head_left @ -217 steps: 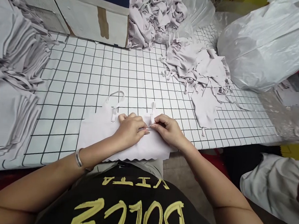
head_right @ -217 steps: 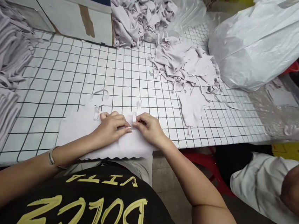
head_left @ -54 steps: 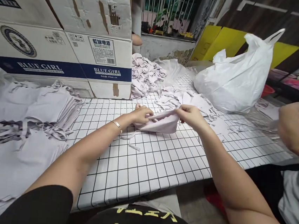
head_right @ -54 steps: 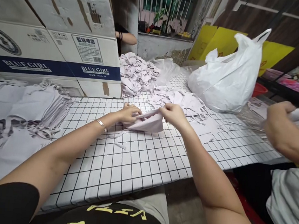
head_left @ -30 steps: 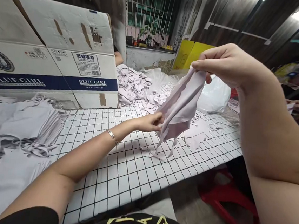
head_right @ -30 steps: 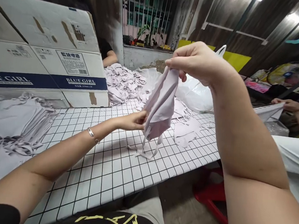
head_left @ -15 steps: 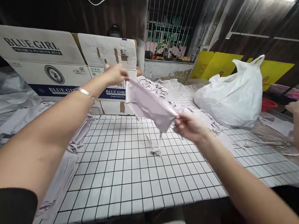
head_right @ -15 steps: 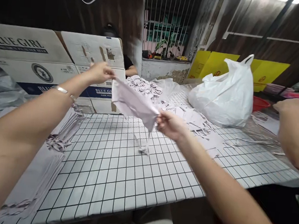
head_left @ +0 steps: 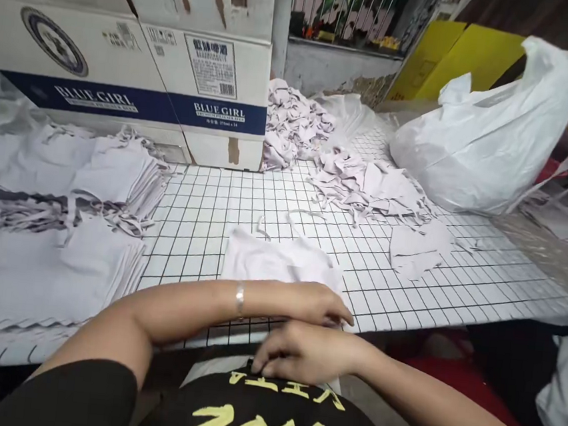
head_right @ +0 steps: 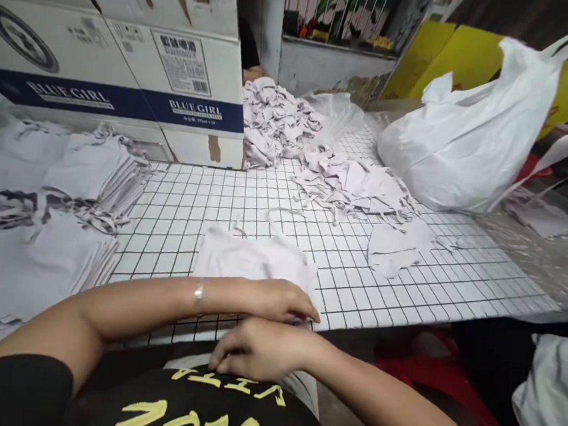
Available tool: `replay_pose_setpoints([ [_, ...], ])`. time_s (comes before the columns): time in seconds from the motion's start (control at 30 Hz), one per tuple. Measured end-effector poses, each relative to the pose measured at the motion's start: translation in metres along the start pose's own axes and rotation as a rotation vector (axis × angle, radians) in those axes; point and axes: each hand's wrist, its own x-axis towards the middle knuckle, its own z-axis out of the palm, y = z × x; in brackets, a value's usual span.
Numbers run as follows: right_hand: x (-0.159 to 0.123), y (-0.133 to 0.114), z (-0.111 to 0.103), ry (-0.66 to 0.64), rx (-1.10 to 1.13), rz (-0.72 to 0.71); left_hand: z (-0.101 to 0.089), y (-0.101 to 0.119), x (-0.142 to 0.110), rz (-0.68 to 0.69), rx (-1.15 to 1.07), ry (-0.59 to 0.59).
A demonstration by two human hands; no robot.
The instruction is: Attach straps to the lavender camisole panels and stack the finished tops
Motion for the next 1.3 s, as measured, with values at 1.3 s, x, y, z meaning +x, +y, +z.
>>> replay_pose_setpoints([
  [1.3, 0.042, -0.026, -0.098, 0.575, -0.101, -0.210, -0.125, -0.045, -0.070, -0.592, -1.429, 0.427],
])
